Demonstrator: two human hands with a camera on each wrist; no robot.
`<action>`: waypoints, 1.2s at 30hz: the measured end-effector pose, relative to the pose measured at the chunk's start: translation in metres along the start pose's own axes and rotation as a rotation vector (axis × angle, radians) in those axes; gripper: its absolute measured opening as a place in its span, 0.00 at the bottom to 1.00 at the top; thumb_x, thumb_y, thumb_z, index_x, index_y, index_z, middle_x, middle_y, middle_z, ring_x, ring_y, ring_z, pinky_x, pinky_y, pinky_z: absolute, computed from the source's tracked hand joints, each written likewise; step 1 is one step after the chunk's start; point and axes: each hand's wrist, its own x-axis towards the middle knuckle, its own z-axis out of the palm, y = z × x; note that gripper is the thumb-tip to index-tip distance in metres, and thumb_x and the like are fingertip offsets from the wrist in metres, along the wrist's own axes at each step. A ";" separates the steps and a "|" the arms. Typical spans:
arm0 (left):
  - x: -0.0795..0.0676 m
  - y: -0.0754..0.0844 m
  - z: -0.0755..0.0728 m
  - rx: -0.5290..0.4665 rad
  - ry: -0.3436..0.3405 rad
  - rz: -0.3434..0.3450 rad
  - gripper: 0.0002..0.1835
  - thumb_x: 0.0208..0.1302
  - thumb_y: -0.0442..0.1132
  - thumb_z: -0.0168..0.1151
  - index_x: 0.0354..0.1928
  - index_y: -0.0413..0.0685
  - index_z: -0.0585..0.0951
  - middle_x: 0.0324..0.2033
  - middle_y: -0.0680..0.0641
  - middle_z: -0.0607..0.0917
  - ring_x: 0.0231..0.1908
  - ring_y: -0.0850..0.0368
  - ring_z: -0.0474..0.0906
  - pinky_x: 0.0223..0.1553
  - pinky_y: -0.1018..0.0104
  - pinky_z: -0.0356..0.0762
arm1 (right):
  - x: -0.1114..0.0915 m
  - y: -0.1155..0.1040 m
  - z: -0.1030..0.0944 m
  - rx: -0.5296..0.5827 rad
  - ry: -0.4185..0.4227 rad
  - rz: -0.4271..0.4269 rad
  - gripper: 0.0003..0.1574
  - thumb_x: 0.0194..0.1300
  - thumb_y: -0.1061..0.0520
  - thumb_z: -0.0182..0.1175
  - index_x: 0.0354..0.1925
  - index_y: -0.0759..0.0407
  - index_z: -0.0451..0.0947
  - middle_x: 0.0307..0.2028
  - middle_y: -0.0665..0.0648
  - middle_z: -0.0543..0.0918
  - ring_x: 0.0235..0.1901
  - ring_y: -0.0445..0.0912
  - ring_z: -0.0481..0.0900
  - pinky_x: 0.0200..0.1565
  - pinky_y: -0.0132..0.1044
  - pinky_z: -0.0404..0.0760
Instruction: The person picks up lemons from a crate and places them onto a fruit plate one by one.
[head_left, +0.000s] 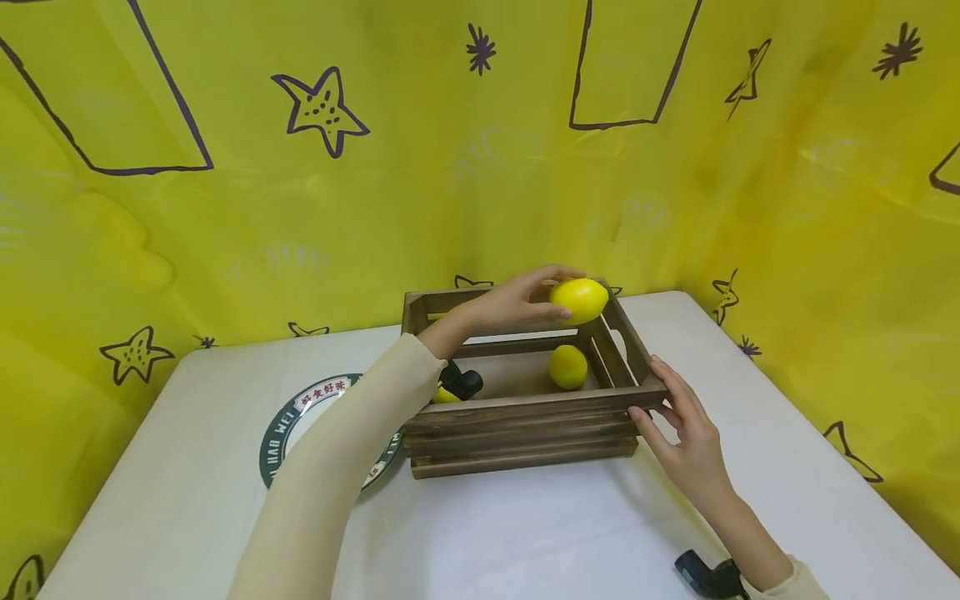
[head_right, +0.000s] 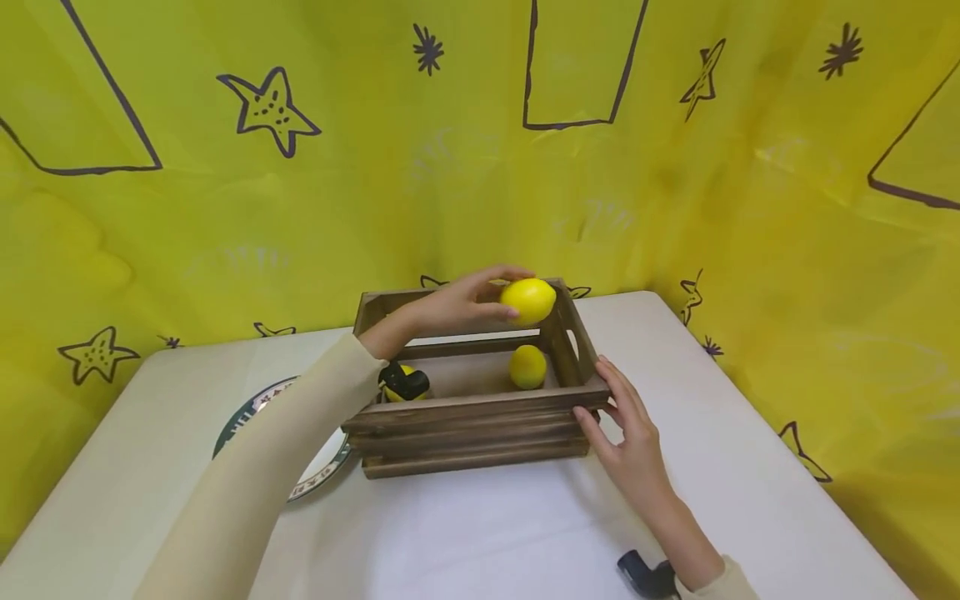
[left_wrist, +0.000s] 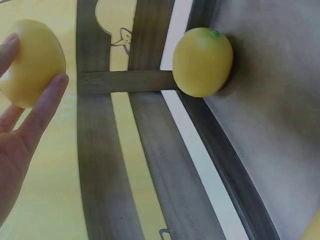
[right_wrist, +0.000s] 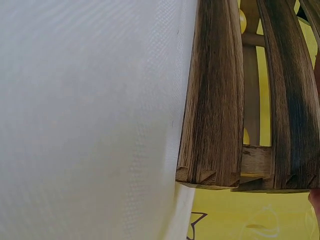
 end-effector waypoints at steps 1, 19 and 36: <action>0.000 0.001 -0.001 0.005 0.015 0.004 0.30 0.68 0.36 0.61 0.70 0.46 0.65 0.65 0.46 0.70 0.61 0.50 0.72 0.58 0.63 0.74 | 0.000 0.000 0.000 -0.001 0.006 -0.008 0.53 0.39 0.88 0.64 0.66 0.75 0.63 0.64 0.72 0.68 0.60 0.34 0.72 0.52 0.20 0.75; -0.024 0.022 -0.029 0.067 0.134 0.035 0.31 0.68 0.32 0.60 0.71 0.41 0.63 0.70 0.41 0.64 0.63 0.43 0.69 0.59 0.62 0.73 | 0.001 0.003 0.001 0.032 0.023 -0.054 0.37 0.62 0.64 0.66 0.65 0.77 0.64 0.64 0.74 0.68 0.62 0.36 0.72 0.52 0.21 0.75; -0.067 0.046 -0.046 0.185 0.196 0.144 0.31 0.65 0.31 0.63 0.68 0.36 0.66 0.66 0.39 0.68 0.63 0.48 0.69 0.62 0.65 0.70 | 0.004 0.001 0.003 0.064 0.031 -0.072 0.37 0.65 0.59 0.63 0.63 0.80 0.63 0.64 0.70 0.69 0.59 0.36 0.74 0.51 0.20 0.75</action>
